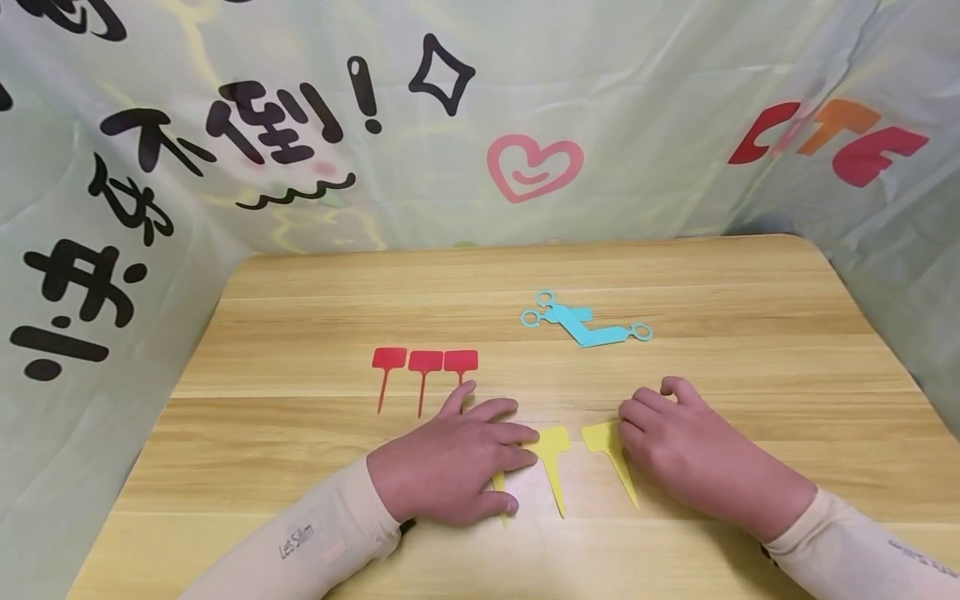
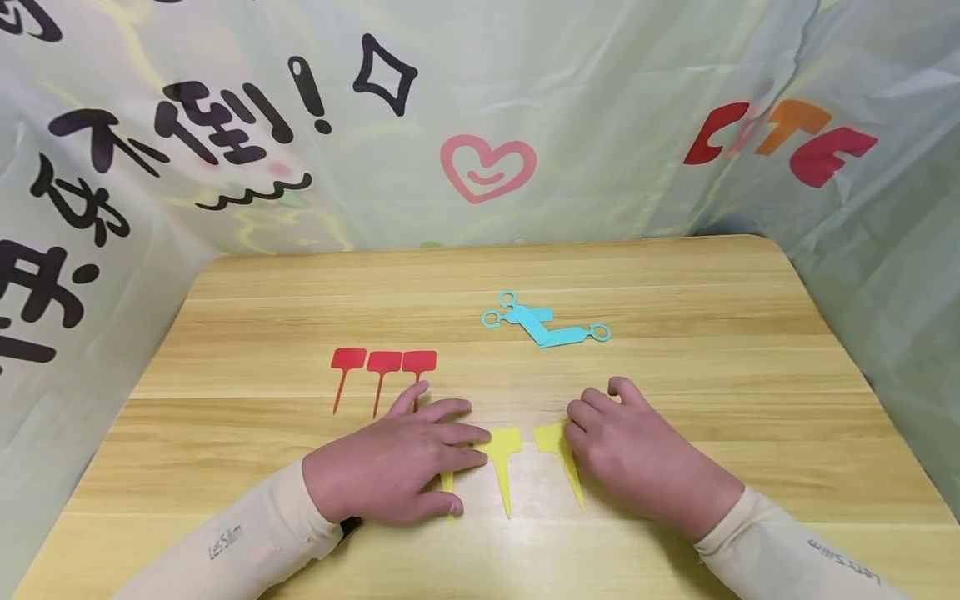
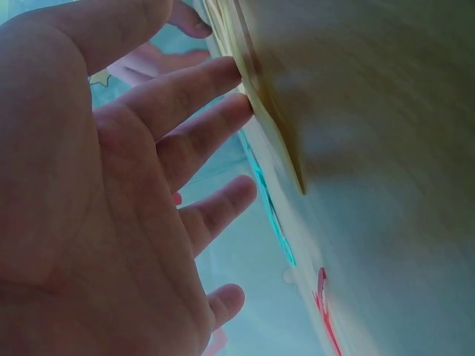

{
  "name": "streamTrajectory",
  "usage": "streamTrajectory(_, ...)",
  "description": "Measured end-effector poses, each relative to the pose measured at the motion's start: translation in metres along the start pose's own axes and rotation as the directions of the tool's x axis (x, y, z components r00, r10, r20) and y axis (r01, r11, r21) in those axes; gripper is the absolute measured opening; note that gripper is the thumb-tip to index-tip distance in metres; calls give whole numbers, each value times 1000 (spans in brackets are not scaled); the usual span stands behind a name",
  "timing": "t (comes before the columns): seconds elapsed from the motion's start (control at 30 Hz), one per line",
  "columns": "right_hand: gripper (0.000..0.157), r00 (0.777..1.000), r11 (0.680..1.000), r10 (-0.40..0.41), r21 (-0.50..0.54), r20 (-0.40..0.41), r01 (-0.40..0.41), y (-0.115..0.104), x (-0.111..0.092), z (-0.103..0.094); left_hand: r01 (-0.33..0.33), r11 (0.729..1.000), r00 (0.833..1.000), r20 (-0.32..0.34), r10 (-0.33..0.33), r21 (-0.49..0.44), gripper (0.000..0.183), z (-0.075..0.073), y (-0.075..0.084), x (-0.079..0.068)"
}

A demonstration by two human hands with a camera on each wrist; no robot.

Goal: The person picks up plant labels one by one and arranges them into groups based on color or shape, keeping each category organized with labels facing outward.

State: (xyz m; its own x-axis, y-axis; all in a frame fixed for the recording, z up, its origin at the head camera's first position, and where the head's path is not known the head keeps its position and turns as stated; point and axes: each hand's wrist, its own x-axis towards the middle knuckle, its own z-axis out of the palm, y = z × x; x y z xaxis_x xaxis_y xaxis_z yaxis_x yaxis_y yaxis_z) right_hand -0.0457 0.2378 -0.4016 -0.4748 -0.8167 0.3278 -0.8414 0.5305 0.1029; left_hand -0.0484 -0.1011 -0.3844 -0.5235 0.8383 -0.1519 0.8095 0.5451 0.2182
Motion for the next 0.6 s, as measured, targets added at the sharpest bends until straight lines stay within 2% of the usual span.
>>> streamTrajectory(0.07,12,998,998,54,5,33,-55,1,-1,-1,-4,1000,1000,-2,4,4,46,0,0,0)
streamTrajectory(0.1,10,995,997,82,8,51,-82,1,-1,-1,-6,1000,1000,-4,6,5,46,1,0,0)
streamTrajectory(0.17,28,989,992,124,15,80,-125,1,-2,-1,-10,1000,1000,-8,10,8,45,1,0,1)
streamTrajectory(0.2,31,987,990,136,13,90,-137,1,-2,-1,-12,1000,1000,-9,12,10,45,1,-1,1)
streamTrajectory(0.6,29,985,989,142,15,97,-144,2,-2,-1,-23,1000,1000,-15,23,21,44,2,-1,2)
